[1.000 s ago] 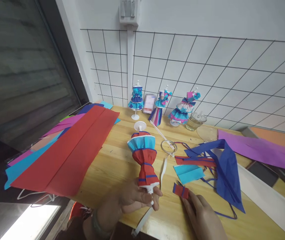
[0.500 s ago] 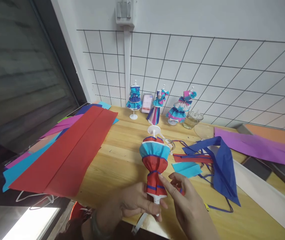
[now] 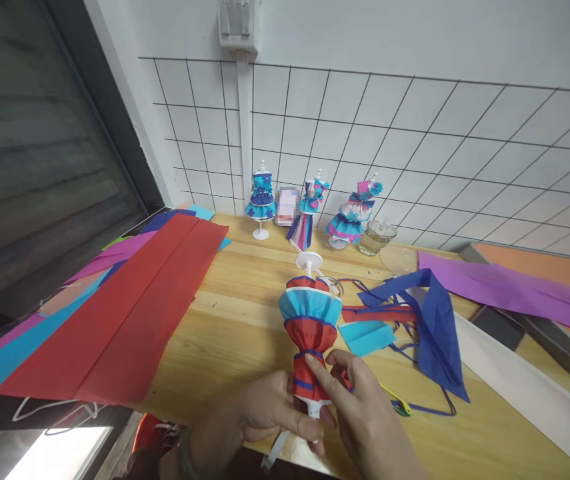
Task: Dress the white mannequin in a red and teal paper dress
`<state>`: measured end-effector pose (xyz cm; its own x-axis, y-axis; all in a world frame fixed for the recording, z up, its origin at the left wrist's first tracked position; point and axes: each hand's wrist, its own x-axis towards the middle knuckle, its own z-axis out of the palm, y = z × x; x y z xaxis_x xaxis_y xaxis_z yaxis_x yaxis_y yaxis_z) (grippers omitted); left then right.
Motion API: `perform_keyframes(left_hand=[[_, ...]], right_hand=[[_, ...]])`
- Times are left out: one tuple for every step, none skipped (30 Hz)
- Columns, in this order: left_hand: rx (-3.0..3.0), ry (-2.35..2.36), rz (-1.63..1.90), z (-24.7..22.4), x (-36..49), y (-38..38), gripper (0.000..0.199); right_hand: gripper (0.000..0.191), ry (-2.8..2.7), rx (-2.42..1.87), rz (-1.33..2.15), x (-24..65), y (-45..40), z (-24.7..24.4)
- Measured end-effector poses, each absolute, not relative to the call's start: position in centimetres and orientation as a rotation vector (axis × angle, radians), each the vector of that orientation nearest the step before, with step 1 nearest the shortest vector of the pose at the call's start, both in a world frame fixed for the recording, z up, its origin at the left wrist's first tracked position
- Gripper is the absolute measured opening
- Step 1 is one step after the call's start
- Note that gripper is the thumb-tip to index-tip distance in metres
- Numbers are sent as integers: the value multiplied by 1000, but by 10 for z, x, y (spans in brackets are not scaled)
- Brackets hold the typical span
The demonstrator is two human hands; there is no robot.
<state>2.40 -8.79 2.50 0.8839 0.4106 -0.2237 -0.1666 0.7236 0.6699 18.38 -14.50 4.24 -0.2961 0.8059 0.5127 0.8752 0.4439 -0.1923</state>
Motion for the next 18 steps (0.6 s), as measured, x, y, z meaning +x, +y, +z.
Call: perform_keyframes(left_hand=[[697,371,327,25,24,-88,40],[703,366,323,24,24,-89,39],[712,360,317,24,24,-89,39],[719,358,311,24,24,-89,39],[723,361,308,23,24,-90,40],[725,367,307,22,24,-90,42],[725,377,304,22,24,-90,43],[723,386,301,21,23,-90,44],[719,394,297,20,23,-90,43],[711,400,293,20,23,-90,42],[701,406,292,19,22,-90,42],[691,413,293,18,22,-90,41],[679,418,299,18,22,-90,42],[667,422,306,18,21,-89,42],[658,425,312,17,21,-88,40],[647,425,319,18,20,-88,39],[635,424,324,18,20,-87,38],[620,424,327,18,19,-86,37]], right_hand=[[60,-2153,-1400,-158,184,-145,43],[61,-2154,-1392,-151,183,-144,45],[60,-2151,-1381,-143,183,-144,46],[58,-2143,-1374,-132,182,-143,47],[55,-2127,-1373,-122,182,-142,48],[52,-2111,-1376,-110,181,-142,49],[50,-2102,-1376,-95,181,-141,50],[49,-2098,-1374,-79,182,-141,51],[50,-2102,-1370,-64,182,-141,52],[51,-2106,-1358,-49,183,-141,52],[53,-2102,-1342,-28,184,-142,53],[56,-2087,-1330,2,186,-143,55],[57,-2063,-1316,34,187,-144,56],[59,-2033,-1300,69,188,-146,57],[59,-2008,-1283,105,190,-147,58],[59,-1986,-1271,130,191,-150,58],[58,-1974,-1265,141,193,-152,59],[57,-1972,-1259,142,194,-153,58]])
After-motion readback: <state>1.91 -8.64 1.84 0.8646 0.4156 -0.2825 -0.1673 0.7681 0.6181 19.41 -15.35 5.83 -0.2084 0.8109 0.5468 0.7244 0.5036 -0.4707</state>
